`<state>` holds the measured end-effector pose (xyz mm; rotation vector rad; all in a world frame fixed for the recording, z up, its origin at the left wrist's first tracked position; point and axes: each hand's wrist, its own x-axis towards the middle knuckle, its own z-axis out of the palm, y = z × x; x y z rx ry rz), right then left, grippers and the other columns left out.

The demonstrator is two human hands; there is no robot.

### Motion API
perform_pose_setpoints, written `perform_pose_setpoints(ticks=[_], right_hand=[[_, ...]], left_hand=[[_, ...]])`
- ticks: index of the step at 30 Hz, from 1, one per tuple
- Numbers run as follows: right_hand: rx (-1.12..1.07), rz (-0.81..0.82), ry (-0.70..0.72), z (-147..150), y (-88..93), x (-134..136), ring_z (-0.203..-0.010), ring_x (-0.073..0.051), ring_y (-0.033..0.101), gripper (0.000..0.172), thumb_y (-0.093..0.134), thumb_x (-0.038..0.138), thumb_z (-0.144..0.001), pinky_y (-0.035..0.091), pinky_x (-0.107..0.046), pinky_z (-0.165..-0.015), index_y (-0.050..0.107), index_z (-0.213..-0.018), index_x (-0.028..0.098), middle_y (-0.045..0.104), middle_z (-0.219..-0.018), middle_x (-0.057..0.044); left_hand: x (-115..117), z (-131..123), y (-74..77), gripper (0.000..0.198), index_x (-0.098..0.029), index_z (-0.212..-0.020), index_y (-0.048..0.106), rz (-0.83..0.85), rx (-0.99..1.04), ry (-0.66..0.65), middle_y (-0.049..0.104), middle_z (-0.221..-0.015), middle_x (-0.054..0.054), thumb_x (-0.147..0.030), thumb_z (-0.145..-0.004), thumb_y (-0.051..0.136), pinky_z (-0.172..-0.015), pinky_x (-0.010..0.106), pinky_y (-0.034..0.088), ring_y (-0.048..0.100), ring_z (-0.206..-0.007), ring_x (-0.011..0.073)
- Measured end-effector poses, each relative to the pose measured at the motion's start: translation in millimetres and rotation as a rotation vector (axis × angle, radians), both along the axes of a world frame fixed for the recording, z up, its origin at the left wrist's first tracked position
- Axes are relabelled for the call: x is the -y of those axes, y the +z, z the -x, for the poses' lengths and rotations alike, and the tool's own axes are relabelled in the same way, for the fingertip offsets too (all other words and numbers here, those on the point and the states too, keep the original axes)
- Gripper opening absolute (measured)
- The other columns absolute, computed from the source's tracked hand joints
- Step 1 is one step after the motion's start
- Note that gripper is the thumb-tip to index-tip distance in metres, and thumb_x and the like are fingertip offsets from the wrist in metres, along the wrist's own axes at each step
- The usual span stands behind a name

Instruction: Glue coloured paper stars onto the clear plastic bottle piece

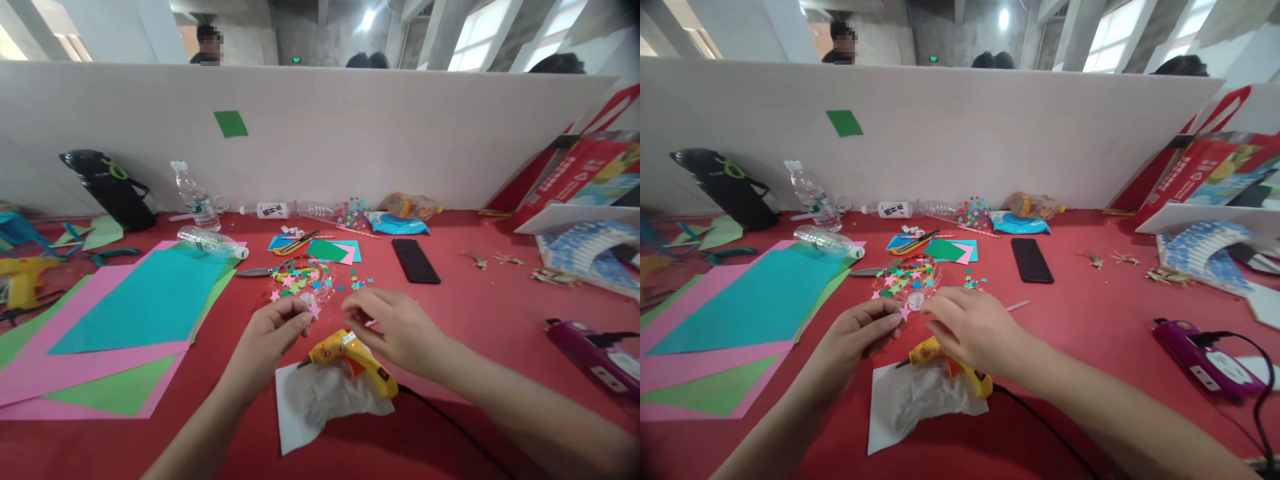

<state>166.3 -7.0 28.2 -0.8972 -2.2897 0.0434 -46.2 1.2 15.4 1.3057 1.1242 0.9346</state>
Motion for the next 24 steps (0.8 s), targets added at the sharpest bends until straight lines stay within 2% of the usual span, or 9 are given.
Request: perform_pose_setpoints(ticks=[2,5,8,10,13,16,18,20,24], right_hand=[[0.001,-0.17,0.119,4,2.9,-5,-0.079,-0.014,0.062,0.013,0.047,0.014,-0.095,0.048,-0.024,-0.071,0.059,-0.099,0.017,0.07,-0.089,-0.005],[0.046,-0.32,0.169,8,-1.0,-13,-0.082,-0.016,0.063,0.013,0.048,0.011,-0.093,0.049,-0.027,-0.076,0.061,-0.095,0.016,0.071,-0.091,-0.006],[0.027,-0.326,0.179,9,-5.7,-18,-0.078,-0.015,0.062,0.014,0.049,0.012,-0.094,0.048,-0.027,-0.073,0.061,-0.09,0.016,0.071,-0.088,-0.005],[0.002,-0.294,0.183,6,-5.7,-20,-0.078,-0.014,0.062,0.013,0.05,0.015,-0.095,0.047,-0.026,-0.073,0.061,-0.089,0.016,0.07,-0.086,-0.005],[0.006,-0.21,0.142,1,-1.0,-24,-0.069,-0.012,0.059,0.015,0.05,0.019,-0.095,0.043,-0.024,-0.066,0.062,-0.086,0.017,0.068,-0.077,-0.002],[0.086,-0.091,0.103,-3,5.2,-32,-0.061,-0.011,0.055,0.022,0.047,0.021,-0.097,0.036,-0.023,-0.058,0.061,-0.08,0.018,0.066,-0.07,0.0],[0.134,-0.042,0.111,-4,7.4,-37,-0.062,-0.011,0.056,0.024,0.045,0.023,-0.098,0.034,-0.023,-0.058,0.06,-0.08,0.019,0.067,-0.071,0.0],[0.148,-0.011,0.126,-4,7.1,-40,-0.063,-0.011,0.055,0.022,0.046,0.024,-0.098,0.033,-0.024,-0.059,0.06,-0.081,0.019,0.067,-0.073,0.0],[0.159,0.045,0.146,-5,1.4,-42,-0.062,-0.011,0.053,0.019,0.048,0.022,-0.096,0.032,-0.024,-0.058,0.059,-0.081,0.019,0.064,-0.071,0.002]], left_hand=[[0,-2,2.9,0.023,-0.016,-0.075,0.061,0.073,0.03,-0.054,0.05,-0.059,-0.005,-0.038,-0.074,0.068,-0.042,0.018,0.019,0.03,-0.047,0.0041],[2,-5,6.7,0.023,-0.016,-0.072,0.058,0.148,0.073,-0.13,0.047,-0.058,-0.005,-0.037,-0.074,0.067,-0.043,0.019,0.017,0.026,-0.046,0.0035],[3,-6,12.5,0.023,-0.017,-0.07,0.058,0.19,0.072,-0.15,0.046,-0.057,-0.005,-0.038,-0.072,0.067,-0.042,0.02,0.017,0.025,-0.044,0.0037],[1,-5,17.6,0.022,-0.018,-0.072,0.061,0.146,-0.006,-0.13,0.05,-0.057,-0.004,-0.039,-0.071,0.066,-0.041,0.02,0.02,0.028,-0.044,0.0052],[-6,-3,24.2,0.019,-0.02,-0.079,0.067,-0.176,-0.242,-0.046,0.06,-0.067,0.001,-0.038,-0.074,0.063,-0.047,0.023,0.035,0.047,-0.054,0.0112],[-13,-1,24.0,0.015,-0.022,-0.085,0.068,-0.614,-0.593,0.057,0.063,-0.086,0.005,-0.032,-0.079,0.06,-0.068,0.033,0.048,0.058,-0.078,0.0192],[-14,-2,19.4,0.012,-0.022,-0.088,0.068,-0.818,-0.772,0.072,0.061,-0.099,0.007,-0.027,-0.081,0.06,-0.082,0.041,0.048,0.058,-0.094,0.0238],[-13,-5,12.6,0.013,-0.021,-0.09,0.068,-0.961,-0.858,0.088,0.058,-0.114,0.011,-0.022,-0.081,0.06,-0.093,0.048,0.045,0.054,-0.108,0.0285],[-10,-9,-0.6,0.018,-0.018,-0.097,0.066,-1.107,-0.928,0.159,0.049,-0.133,0.016,-0.019,-0.079,0.062,-0.1,0.056,0.04,0.048,-0.12,0.0351]])
